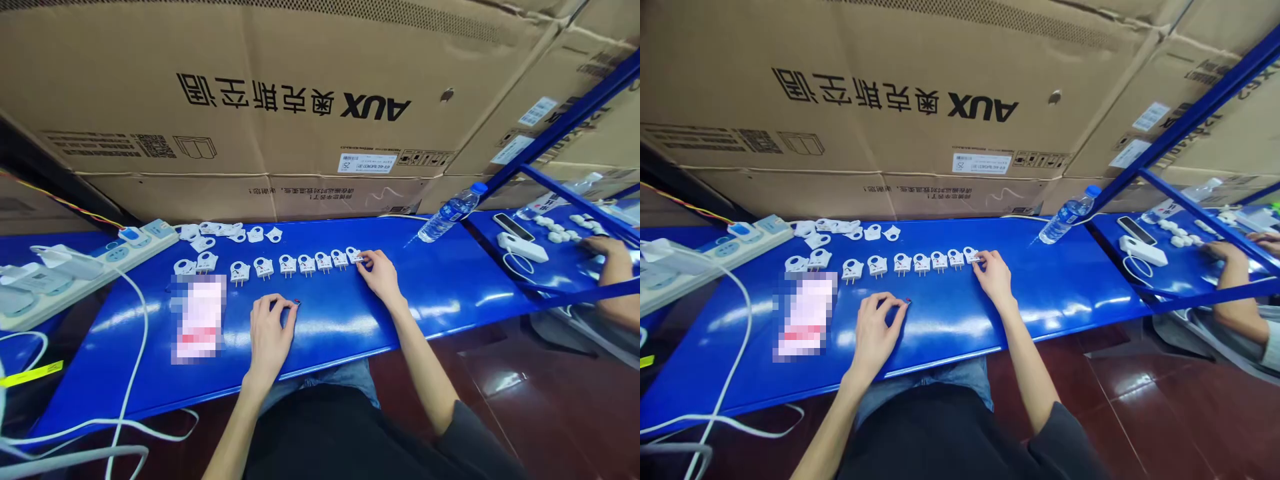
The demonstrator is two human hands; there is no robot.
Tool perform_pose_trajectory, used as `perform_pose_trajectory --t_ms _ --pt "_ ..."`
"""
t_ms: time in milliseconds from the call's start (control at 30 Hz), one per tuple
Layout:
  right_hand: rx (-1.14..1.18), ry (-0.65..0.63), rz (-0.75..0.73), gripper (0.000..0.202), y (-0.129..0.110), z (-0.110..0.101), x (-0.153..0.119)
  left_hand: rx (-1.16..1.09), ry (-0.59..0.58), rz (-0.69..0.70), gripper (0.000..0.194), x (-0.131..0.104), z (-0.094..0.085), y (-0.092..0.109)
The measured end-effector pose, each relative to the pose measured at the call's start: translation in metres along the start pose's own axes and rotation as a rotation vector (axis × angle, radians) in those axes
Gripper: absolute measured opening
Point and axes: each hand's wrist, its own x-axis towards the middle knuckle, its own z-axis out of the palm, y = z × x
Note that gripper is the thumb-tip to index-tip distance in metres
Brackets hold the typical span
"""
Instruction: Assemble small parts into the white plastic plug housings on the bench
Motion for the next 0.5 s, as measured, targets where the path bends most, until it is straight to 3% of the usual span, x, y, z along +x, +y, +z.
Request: perform_pose_trajectory --t_ms 500 --pt "0.007 -0.116 -0.111 0.033 0.0091 -0.0080 0.0021 0.018 0.000 0.019 0.020 0.0010 0.0006 -0.0002"
